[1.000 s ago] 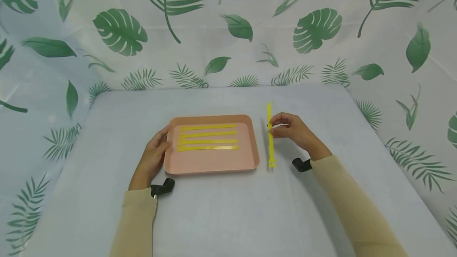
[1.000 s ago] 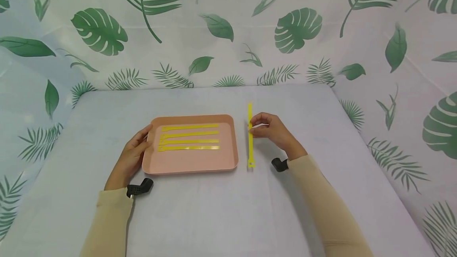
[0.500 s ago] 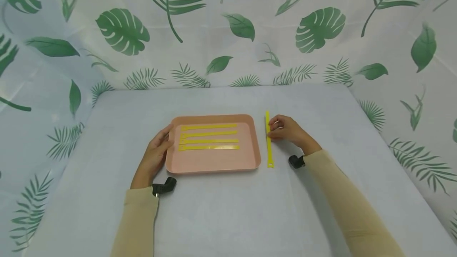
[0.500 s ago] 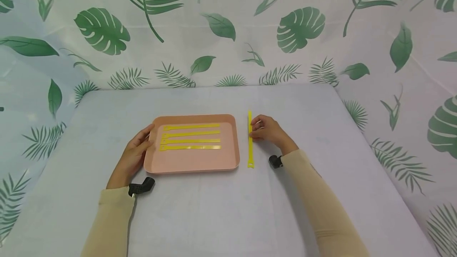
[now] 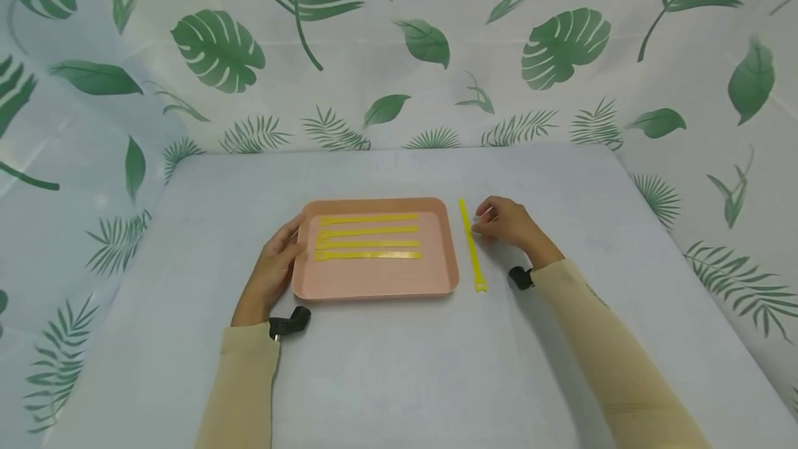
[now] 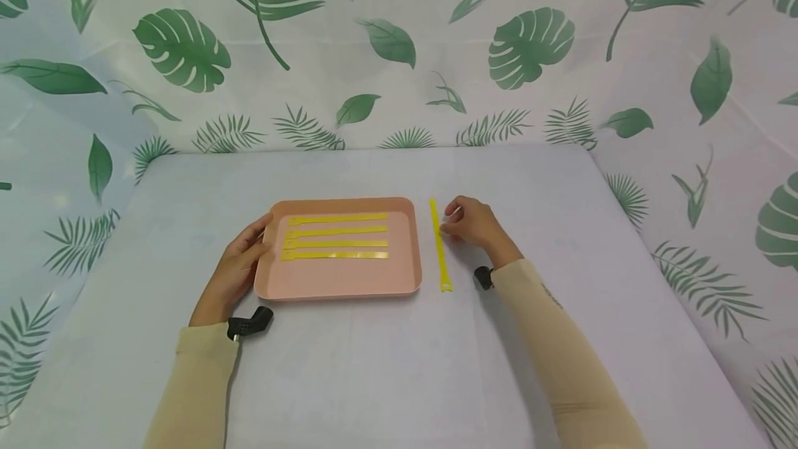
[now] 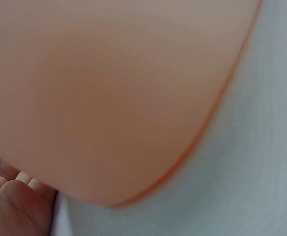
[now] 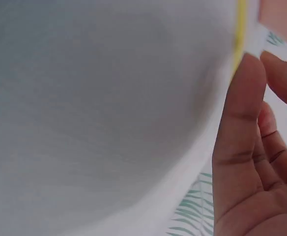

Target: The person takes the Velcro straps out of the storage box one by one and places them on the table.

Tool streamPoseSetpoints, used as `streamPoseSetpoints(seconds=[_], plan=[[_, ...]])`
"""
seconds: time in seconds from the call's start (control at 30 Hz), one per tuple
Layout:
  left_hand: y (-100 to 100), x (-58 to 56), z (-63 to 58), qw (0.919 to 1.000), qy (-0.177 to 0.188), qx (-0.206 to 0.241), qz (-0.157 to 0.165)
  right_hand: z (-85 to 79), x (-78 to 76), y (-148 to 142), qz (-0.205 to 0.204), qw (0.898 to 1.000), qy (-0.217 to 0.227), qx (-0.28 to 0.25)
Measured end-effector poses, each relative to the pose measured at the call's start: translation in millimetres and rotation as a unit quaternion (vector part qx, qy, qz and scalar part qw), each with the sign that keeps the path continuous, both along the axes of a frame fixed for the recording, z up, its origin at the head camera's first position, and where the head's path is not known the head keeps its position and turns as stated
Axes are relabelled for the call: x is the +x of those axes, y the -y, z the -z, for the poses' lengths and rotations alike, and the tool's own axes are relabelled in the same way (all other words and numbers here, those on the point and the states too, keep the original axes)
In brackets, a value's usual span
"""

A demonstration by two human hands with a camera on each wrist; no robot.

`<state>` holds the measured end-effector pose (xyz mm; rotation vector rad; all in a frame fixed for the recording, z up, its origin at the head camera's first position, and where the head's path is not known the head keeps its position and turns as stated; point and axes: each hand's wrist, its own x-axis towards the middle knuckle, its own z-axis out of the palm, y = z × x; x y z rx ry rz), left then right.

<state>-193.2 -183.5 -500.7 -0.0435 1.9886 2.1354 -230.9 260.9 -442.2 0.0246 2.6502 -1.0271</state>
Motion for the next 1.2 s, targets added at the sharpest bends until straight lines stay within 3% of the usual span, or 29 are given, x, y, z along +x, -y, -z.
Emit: streamPoseSetpoints(seconds=[0.3,0.47,0.63,0.87,1.2], plan=[[0,-1.1,1.3,0.9999,-0.007,0.009,0.000,-24.5,8.4,16,-0.068,0.989,-0.129,-0.027],[0,-2.5,1.8,0.9999,-0.013,0.010,0.003,-36.5,9.0,34,-0.119,0.978,-0.162,-0.055],[1,-2.3,2.7,0.9999,-0.011,0.004,0.002,-41.1,2.3,54,-0.169,0.969,-0.162,-0.086],[3,-2.2,3.8,0.9999,-0.013,0.003,0.003,-40.6,-9.7,81,-0.221,0.959,-0.120,-0.132],[4,-3.4,3.5,0.9999,-0.014,0.005,0.003,-28.1,-23.3,116,-0.290,0.942,-0.076,-0.151]])
